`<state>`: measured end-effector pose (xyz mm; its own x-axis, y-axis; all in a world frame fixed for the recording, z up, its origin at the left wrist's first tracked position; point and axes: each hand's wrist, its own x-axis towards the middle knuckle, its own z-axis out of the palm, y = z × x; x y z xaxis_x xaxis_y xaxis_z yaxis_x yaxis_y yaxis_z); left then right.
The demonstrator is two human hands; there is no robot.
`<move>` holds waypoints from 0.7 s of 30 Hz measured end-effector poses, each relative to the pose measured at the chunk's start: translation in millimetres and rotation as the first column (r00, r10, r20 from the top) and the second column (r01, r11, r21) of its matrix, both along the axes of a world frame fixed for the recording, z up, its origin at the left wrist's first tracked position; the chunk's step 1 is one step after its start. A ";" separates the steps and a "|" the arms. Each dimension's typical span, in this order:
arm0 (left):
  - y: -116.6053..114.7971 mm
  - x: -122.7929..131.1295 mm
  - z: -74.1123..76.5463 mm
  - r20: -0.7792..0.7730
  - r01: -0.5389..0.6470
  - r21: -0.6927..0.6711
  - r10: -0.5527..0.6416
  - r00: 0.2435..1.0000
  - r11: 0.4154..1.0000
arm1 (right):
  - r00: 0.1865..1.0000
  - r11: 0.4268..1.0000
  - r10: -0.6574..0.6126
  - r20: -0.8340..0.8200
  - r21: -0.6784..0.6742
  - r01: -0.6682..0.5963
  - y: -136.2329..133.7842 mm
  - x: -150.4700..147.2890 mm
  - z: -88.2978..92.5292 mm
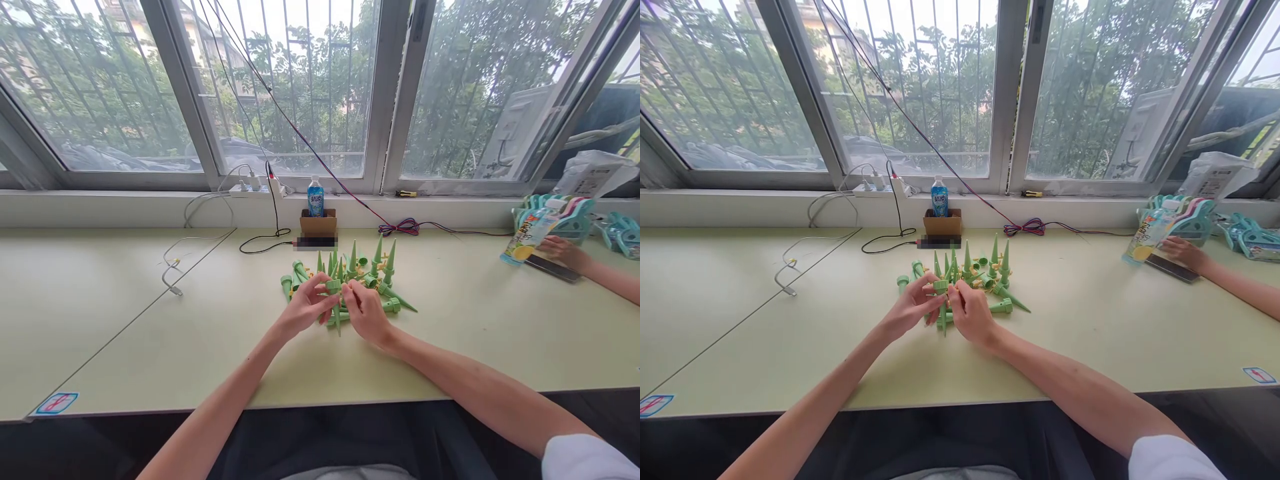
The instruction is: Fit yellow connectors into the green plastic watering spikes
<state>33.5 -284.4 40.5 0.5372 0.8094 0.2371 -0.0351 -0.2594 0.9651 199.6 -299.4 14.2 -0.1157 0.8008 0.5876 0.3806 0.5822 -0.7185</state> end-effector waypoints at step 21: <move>2.3 3.4 -2.7 -0.018 -0.200 0.055 0.201 0.979 0.978 | 0.993 0.998 0.062 -0.101 0.026 -0.060 -4.4 -0.8 -4.1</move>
<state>36.9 -282.1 37.9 0.3711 0.8881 0.2712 0.0454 -0.3091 0.9499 198.8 -303.8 10.1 -0.1023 0.7803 0.6170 0.2696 0.6188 -0.7378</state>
